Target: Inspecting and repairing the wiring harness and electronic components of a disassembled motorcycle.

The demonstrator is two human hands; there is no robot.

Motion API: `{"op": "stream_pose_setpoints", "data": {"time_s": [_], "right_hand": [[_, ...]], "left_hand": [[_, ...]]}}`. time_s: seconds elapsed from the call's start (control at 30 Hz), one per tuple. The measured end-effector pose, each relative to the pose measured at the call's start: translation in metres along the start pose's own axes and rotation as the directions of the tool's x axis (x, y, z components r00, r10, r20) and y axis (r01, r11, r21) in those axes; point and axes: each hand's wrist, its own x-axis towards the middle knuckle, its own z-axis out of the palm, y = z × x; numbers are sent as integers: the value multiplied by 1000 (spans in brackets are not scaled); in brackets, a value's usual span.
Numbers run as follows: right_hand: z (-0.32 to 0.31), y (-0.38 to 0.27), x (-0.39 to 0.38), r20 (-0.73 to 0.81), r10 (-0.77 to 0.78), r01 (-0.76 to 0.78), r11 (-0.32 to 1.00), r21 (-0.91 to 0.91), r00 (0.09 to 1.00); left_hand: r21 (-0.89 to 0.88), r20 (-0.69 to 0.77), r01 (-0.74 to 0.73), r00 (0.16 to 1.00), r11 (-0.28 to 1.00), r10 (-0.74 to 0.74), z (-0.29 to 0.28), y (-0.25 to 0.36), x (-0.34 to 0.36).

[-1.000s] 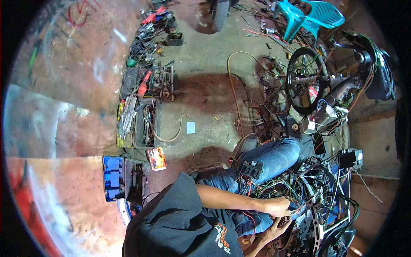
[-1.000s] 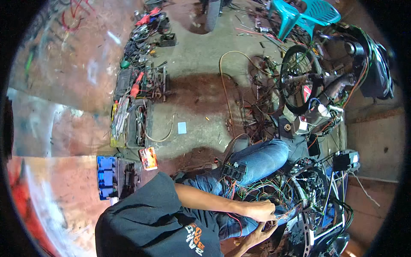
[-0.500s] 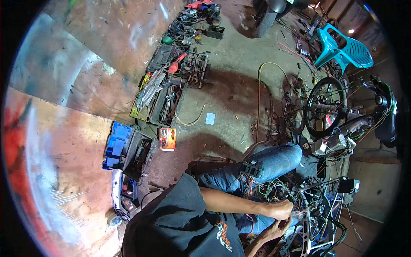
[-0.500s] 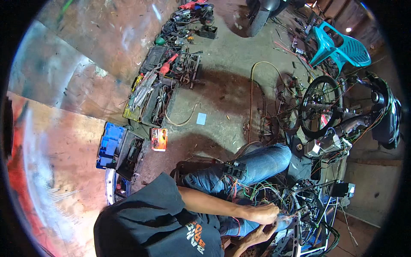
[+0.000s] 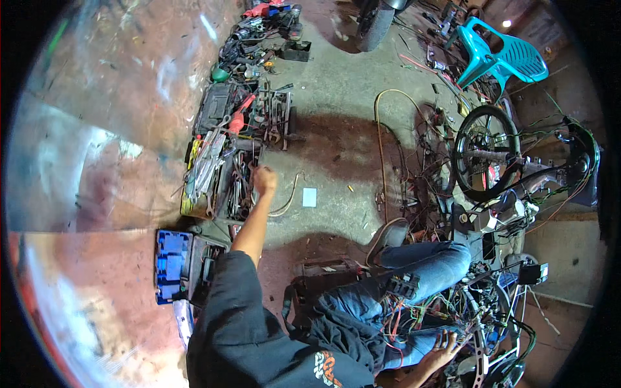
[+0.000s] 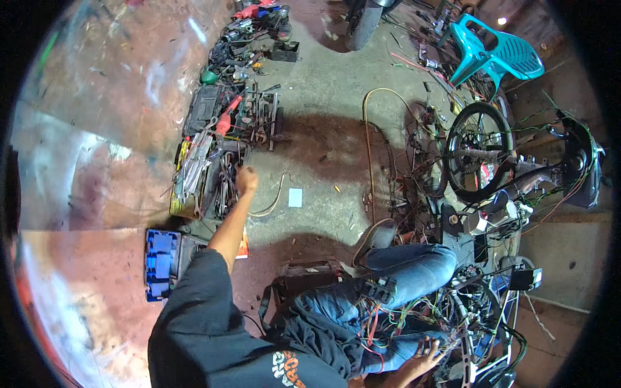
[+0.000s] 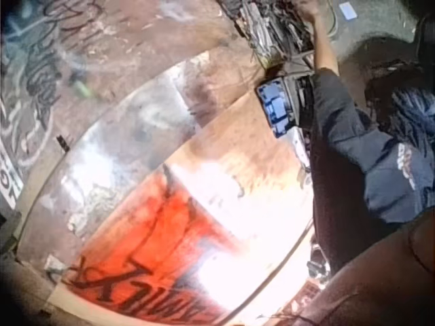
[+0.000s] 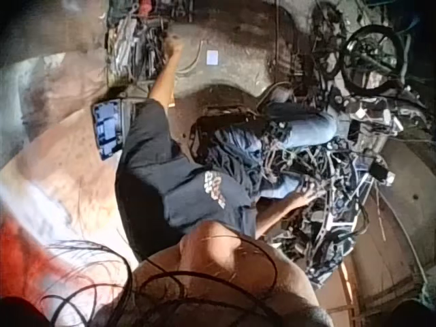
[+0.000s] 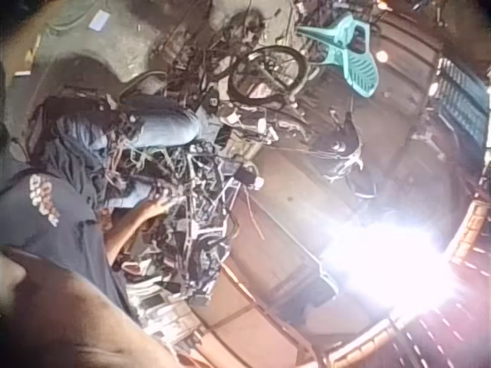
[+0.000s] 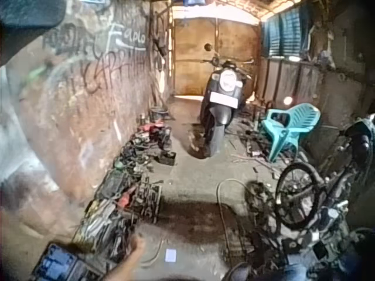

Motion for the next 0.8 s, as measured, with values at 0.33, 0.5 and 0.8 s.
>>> {"op": "stream_pose_setpoints", "data": {"time_s": [0.33,0.5,0.8], "right_hand": [[-43,12,25,59,103,-104,995,9,993],[-82,-4,8,17,55,-56,995,85,998],[14,-23,-24,54,60,-68,987,146,997]], "left_hand": [[490,456,-149,884,859,-107,26,-153,89],[385,544,-298,838,874,46,76,-127,60],[472,458,-378,877,796,145,38,-171,108]]}}
